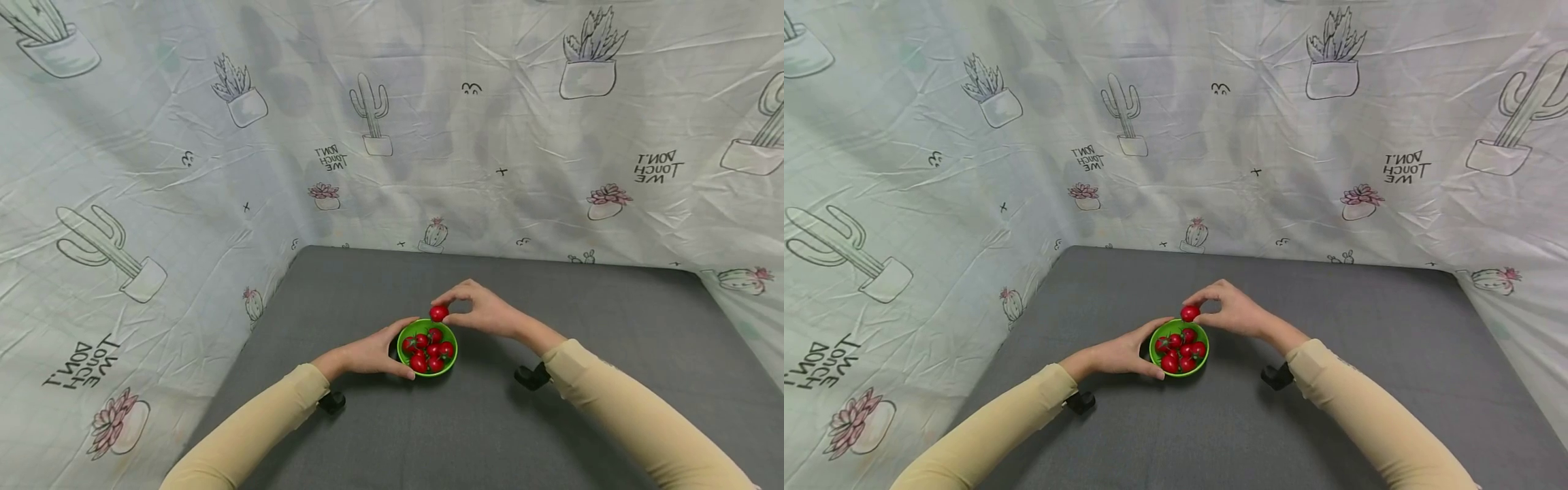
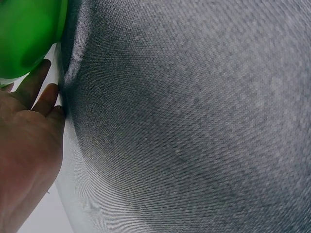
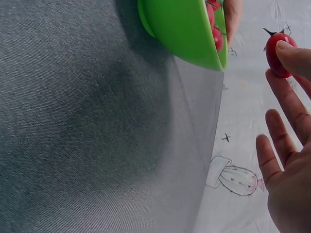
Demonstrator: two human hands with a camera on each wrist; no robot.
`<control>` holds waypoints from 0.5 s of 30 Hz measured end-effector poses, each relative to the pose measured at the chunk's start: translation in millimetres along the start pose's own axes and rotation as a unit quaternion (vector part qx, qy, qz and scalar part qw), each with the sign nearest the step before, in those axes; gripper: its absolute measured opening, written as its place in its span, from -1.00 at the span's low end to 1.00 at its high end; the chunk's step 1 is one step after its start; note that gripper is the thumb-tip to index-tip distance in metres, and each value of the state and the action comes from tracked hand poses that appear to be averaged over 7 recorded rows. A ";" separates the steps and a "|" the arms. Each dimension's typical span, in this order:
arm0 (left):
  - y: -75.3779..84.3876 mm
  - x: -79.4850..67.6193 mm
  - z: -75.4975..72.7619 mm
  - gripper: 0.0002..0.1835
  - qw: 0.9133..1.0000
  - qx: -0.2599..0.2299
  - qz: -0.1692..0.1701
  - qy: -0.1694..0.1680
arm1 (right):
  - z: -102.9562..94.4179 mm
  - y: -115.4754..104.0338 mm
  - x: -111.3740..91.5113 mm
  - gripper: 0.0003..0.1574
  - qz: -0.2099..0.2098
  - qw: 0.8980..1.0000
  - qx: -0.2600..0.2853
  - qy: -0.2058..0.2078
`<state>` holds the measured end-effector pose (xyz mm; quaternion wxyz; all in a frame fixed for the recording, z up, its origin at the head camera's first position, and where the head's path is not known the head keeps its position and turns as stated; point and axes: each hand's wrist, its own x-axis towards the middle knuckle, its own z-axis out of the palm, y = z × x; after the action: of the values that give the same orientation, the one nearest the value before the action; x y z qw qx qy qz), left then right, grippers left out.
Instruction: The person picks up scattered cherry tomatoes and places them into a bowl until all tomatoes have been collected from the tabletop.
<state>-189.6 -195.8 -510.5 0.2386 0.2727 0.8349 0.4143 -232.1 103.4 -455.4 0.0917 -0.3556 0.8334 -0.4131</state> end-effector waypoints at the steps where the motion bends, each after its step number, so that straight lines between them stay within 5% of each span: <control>1: -0.1 0.0 0.0 0.07 1.000 0.002 0.000 0.000 | 0.8 -0.6 -0.7 -0.61 -0.001 1.000 0.001 -0.002; 15: 0.4 -0.1 0.3 0.07 1.000 -0.007 -0.002 -0.004 | 10.9 -5.2 -8.4 -0.64 -0.010 0.999 -0.004 -0.031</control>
<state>-189.3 -195.5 -510.4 0.2452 0.2708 0.8314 0.4186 -218.5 100.1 -459.7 0.1117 -0.3769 0.8283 -0.3992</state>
